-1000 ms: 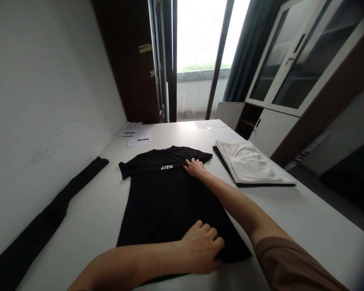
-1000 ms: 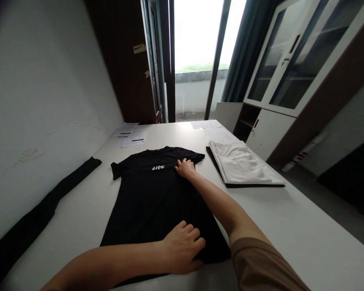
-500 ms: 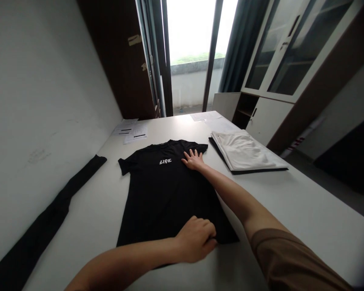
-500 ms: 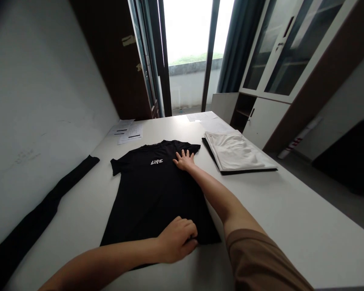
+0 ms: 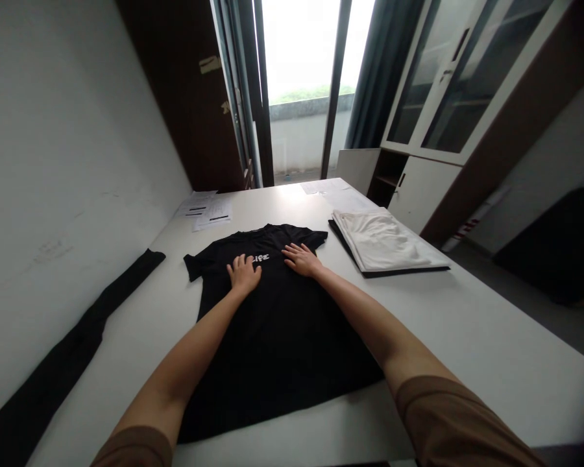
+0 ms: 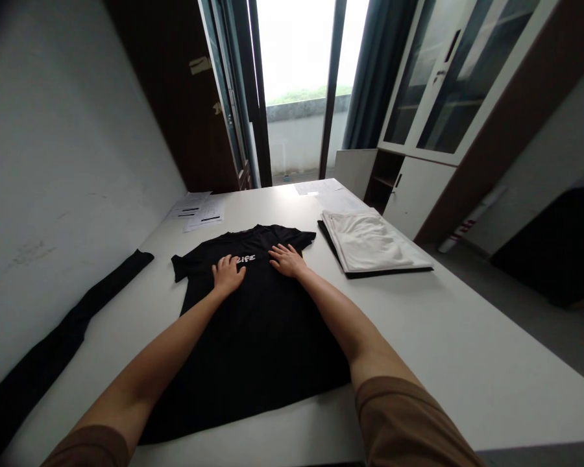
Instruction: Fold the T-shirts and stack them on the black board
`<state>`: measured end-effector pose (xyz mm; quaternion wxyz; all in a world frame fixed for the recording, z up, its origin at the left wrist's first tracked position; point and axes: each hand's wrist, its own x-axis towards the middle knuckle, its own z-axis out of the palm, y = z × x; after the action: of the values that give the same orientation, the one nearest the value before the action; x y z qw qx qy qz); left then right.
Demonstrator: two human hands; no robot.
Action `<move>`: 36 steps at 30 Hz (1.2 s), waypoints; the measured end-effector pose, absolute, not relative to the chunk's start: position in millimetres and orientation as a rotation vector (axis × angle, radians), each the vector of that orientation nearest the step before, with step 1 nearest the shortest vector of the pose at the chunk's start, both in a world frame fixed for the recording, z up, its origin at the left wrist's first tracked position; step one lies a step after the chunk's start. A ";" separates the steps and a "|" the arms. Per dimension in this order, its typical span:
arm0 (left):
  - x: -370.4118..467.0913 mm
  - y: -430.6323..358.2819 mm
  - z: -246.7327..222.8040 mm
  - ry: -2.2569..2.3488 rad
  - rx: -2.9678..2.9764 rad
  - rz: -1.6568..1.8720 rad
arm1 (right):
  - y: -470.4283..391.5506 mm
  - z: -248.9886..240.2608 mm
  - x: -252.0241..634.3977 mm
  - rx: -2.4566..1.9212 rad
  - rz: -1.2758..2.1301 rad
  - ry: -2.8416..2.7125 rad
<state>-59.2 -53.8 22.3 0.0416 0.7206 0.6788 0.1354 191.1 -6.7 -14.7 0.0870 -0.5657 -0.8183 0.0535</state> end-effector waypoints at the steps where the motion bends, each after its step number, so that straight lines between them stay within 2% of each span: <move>1: -70.8 -43.4 15.7 2.167 2.132 0.351 | -7.6 -14.1 190.9 -1.671 0.185 -2.460; 5: -103.7 -18.6 -6.2 2.278 2.075 0.211 | -7.6 -15.6 188.1 -1.773 0.210 -2.414; 12: -123.3 5.8 -18.8 2.133 2.140 0.057 | -22.4 -23.6 184.1 -1.826 0.195 -2.380; 18: -129.8 18.9 -17.1 2.081 2.150 0.035 | -43.3 -25.0 180.9 -1.860 0.179 -2.339; 32: -137.5 47.5 -8.8 2.002 2.222 -0.074 | -16.7 -17.7 159.7 -1.997 0.313 -2.193; 36: -135.4 41.0 -4.4 2.004 2.277 -0.006 | -30.0 -14.4 145.0 -1.968 0.312 -2.227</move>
<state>-135.4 41.0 -4.4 0.0542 0.7496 0.6596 -0.0021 145.0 -30.0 -14.4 0.0766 -0.6566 -0.7431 0.1040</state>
